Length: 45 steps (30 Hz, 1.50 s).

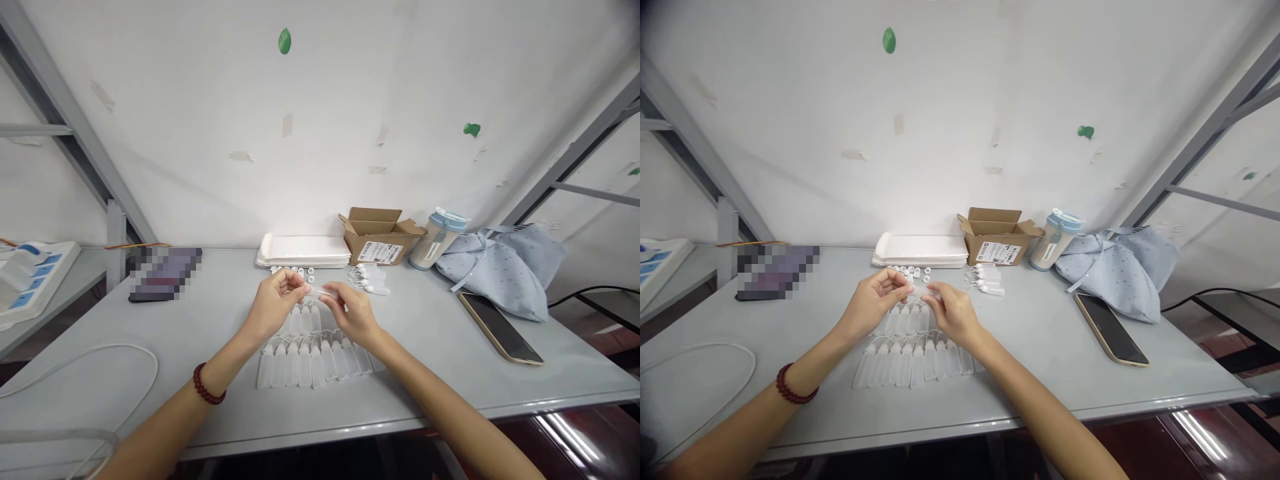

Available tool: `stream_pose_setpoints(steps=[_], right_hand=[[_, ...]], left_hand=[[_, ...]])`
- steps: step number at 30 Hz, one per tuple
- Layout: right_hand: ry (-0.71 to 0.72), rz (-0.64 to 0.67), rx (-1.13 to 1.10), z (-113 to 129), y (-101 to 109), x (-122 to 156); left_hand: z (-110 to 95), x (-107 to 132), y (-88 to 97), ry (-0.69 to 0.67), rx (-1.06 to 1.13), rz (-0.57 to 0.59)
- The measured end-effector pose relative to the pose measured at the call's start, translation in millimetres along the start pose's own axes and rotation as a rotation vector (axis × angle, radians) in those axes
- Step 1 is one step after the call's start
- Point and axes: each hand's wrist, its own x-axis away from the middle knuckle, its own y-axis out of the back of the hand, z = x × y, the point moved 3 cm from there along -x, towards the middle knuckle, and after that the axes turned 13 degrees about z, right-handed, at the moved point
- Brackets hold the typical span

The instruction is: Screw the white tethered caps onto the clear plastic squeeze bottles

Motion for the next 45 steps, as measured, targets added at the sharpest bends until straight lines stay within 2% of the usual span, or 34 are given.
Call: stream_pose_setpoints(steps=[5, 11, 14, 22, 28, 32, 38, 45], right_hand=[[-0.112, 0.010, -0.119, -1, 3, -3], [-0.295, 0.102, -0.437, -2, 2, -5], [-0.287, 0.088, -0.455, -1, 2, -5], [-0.190, -0.002, -0.253, 0, 2, -3], [-0.131, -0.053, -0.194, 1, 5, -2], [-0.090, -0.051, -0.146, 2, 7, -3], [-0.129, -0.026, -0.197, 1, 9, -4], [-0.231, 0.035, -0.364, -1, 9, -6]], left_hand=[[-2, 2, -2.3, -0.034, 0.008, 0.004], [-4, 0, -0.3, -0.026, 0.066, 0.026], [-5, 0, 0.9, -0.037, 0.057, 0.050], [-3, -1, 1.7, 0.020, 0.002, 0.030], [-9, 0, -4.4, 0.087, -0.085, 0.186], [-12, 2, -3.7, 0.075, -0.145, 0.184], [-10, 3, -3.8, 0.014, -0.191, 0.242], [-6, 3, -2.8, 0.011, -0.212, 0.242]])
